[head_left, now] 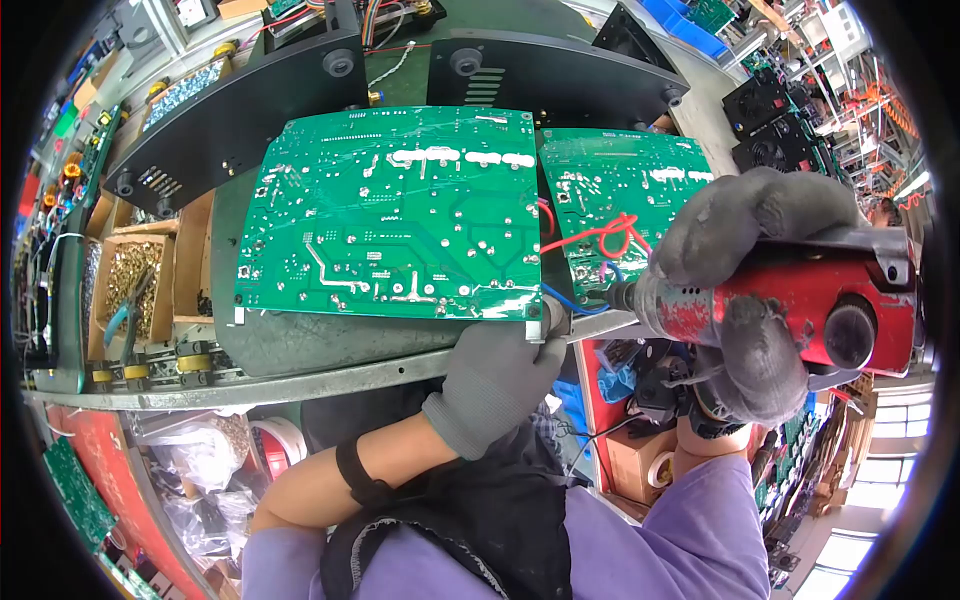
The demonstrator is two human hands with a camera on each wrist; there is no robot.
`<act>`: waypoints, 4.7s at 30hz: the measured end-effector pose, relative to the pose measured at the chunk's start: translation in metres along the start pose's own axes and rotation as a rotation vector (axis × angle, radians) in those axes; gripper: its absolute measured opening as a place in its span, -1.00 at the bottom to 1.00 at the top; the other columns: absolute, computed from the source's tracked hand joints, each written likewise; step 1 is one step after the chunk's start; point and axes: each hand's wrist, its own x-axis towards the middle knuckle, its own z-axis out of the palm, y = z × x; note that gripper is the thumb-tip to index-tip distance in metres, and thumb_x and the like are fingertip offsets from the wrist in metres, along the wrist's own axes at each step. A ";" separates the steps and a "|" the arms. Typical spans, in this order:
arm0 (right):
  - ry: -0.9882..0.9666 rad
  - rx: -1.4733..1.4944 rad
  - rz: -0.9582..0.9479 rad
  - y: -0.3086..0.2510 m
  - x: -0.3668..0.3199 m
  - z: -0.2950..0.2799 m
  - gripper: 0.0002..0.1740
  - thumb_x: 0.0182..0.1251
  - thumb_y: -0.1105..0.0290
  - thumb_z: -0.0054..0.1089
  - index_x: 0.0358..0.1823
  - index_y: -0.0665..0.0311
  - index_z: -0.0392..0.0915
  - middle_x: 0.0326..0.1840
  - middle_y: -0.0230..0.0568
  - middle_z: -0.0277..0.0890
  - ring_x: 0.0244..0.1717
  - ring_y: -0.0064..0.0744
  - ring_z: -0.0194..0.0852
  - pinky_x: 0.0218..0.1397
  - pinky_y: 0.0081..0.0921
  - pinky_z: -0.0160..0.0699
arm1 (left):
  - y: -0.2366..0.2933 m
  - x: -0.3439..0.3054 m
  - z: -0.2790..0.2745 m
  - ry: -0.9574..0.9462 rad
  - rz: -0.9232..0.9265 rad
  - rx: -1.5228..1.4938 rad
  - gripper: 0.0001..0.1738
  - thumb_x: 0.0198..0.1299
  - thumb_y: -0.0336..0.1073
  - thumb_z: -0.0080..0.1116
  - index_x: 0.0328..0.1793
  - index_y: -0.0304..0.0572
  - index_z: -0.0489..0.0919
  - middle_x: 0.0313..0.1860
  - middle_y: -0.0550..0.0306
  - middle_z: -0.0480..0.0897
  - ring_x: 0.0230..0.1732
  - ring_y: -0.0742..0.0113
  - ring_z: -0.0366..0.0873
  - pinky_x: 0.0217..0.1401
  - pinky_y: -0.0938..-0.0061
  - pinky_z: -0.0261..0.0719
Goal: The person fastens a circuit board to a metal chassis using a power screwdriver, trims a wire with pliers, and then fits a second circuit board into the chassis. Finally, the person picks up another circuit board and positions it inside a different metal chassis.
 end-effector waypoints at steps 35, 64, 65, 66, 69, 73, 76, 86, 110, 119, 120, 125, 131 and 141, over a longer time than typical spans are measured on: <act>0.134 -0.040 0.122 0.014 -0.001 0.006 -0.43 0.14 0.32 0.27 0.16 0.39 0.36 -0.33 -0.10 0.46 -0.34 -0.34 0.43 -0.27 -0.42 0.48 | 0.000 0.008 0.025 0.096 0.185 0.493 -0.87 0.10 -0.33 0.25 -0.26 -0.13 0.54 -0.62 0.05 0.52 -0.64 0.13 0.52 -0.60 0.29 0.46; 0.142 -0.021 0.132 0.020 0.001 0.016 -0.45 0.14 0.36 0.22 0.16 0.42 0.36 -0.35 -0.04 0.49 -0.41 -0.35 0.49 -0.43 -0.46 0.55 | 0.020 0.015 0.035 0.156 -0.589 -1.169 -0.93 0.26 -0.52 0.09 -0.21 -0.43 0.48 -0.32 -0.02 0.61 -0.30 0.28 0.68 -0.21 0.44 0.75; 0.128 0.013 0.133 0.020 0.002 0.017 -0.46 0.14 0.37 0.21 0.16 0.42 0.36 -0.35 -0.04 0.49 -0.40 -0.35 0.49 -0.43 -0.46 0.55 | 0.021 0.016 0.036 0.171 -0.581 -1.140 -0.93 0.25 -0.52 0.10 -0.21 -0.42 0.48 -0.33 -0.02 0.62 -0.31 0.28 0.67 -0.21 0.45 0.75; 0.122 0.031 0.134 0.020 0.002 0.016 -0.46 0.14 0.37 0.21 0.16 0.42 0.36 -0.35 -0.04 0.49 -0.40 -0.35 0.49 -0.43 -0.46 0.56 | 0.022 0.017 0.037 0.173 -0.582 -1.140 -0.93 0.25 -0.52 0.10 -0.21 -0.42 0.48 -0.33 -0.02 0.62 -0.31 0.28 0.67 -0.21 0.45 0.75; 0.084 -0.019 0.118 0.016 0.004 0.014 -0.46 0.14 0.37 0.20 0.16 0.42 0.36 -0.35 -0.05 0.49 -0.39 -0.34 0.48 -0.42 -0.46 0.55 | 0.023 0.018 0.043 0.285 -0.579 -1.225 -0.89 0.18 -0.48 0.13 -0.39 -0.36 0.53 -0.54 0.10 0.60 -0.45 0.44 0.60 -0.37 0.54 0.55; 0.036 -0.121 0.093 0.013 0.005 0.013 -0.47 0.14 0.37 0.20 0.15 0.43 0.36 -0.35 -0.06 0.48 -0.38 -0.34 0.47 -0.41 -0.45 0.54 | 0.019 0.017 0.047 0.203 -0.641 -1.203 -0.94 0.19 -0.51 0.13 -0.27 -0.39 0.52 -0.44 0.06 0.63 -0.42 0.39 0.63 -0.35 0.54 0.61; 0.063 -0.076 0.103 0.012 0.004 0.015 -0.47 0.14 0.37 0.19 0.15 0.43 0.37 -0.35 -0.06 0.48 -0.38 -0.34 0.47 -0.40 -0.45 0.54 | 0.021 0.017 0.043 0.157 -0.675 -1.282 -0.91 0.18 -0.53 0.13 -0.21 -0.41 0.52 -0.37 0.04 0.65 -0.37 0.36 0.65 -0.30 0.54 0.67; 0.054 -0.090 0.139 0.012 0.005 0.016 -0.47 0.16 0.39 0.18 0.16 0.44 0.35 -0.33 -0.06 0.48 -0.36 -0.34 0.47 -0.39 -0.45 0.54 | 0.022 0.016 0.034 0.084 -0.737 -1.210 -0.92 0.13 -0.45 0.21 -0.32 -0.32 0.55 -0.43 0.12 0.63 -0.44 0.46 0.60 -0.38 0.57 0.61; -0.032 -0.058 0.137 0.013 0.007 0.011 -0.53 0.15 0.42 0.22 0.09 0.40 0.35 -0.35 -0.12 0.45 -0.34 -0.36 0.42 -0.26 -0.40 0.49 | 0.025 0.017 0.030 0.114 -0.738 -1.154 -0.91 0.16 -0.47 0.22 -0.28 -0.32 0.53 -0.45 0.10 0.62 -0.46 0.40 0.63 -0.38 0.55 0.62; -0.010 -0.053 0.092 0.015 0.007 0.011 -0.51 0.14 0.39 0.25 0.09 0.39 0.37 -0.32 -0.11 0.47 -0.31 -0.35 0.44 -0.22 -0.39 0.51 | 0.022 0.018 0.029 0.076 -0.694 -1.035 -0.90 0.18 -0.47 0.16 -0.38 -0.32 0.50 -0.53 0.10 0.59 -0.50 0.44 0.59 -0.45 0.56 0.57; -0.013 -0.052 0.088 0.015 0.006 0.011 -0.51 0.14 0.39 0.26 0.09 0.39 0.38 -0.32 -0.11 0.47 -0.31 -0.34 0.45 -0.22 -0.39 0.51 | 0.021 0.018 0.029 0.075 -0.694 -1.036 -0.90 0.18 -0.47 0.16 -0.38 -0.32 0.50 -0.53 0.10 0.59 -0.50 0.44 0.59 -0.45 0.56 0.57; -0.024 -0.041 0.099 0.015 0.009 0.012 -0.49 0.14 0.37 0.28 0.11 0.39 0.38 -0.32 -0.12 0.47 -0.32 -0.35 0.44 -0.23 -0.40 0.51 | 0.021 0.017 0.023 0.082 -0.675 -1.078 -0.91 0.19 -0.47 0.13 -0.36 -0.35 0.52 -0.53 0.09 0.60 -0.51 0.44 0.58 -0.42 0.56 0.57; -0.016 -0.051 0.098 0.015 0.009 0.015 -0.47 0.14 0.33 0.30 0.11 0.39 0.38 -0.33 -0.13 0.46 -0.33 -0.36 0.43 -0.25 -0.42 0.51 | 0.023 0.017 0.019 0.099 -0.651 -1.201 -0.89 0.19 -0.44 0.15 -0.36 -0.35 0.53 -0.51 0.07 0.61 -0.50 0.42 0.59 -0.38 0.55 0.59; 0.020 0.101 0.168 0.016 0.002 0.014 -0.48 0.20 0.40 0.25 0.16 0.35 0.30 -0.30 -0.07 0.37 -0.31 -0.33 0.38 -0.56 -0.45 0.60 | -0.010 -0.010 -0.029 -0.411 -0.793 -1.298 -0.75 0.37 -0.32 -0.01 0.07 -0.32 0.46 -0.27 0.14 0.60 -0.26 0.45 0.60 -0.26 0.52 0.59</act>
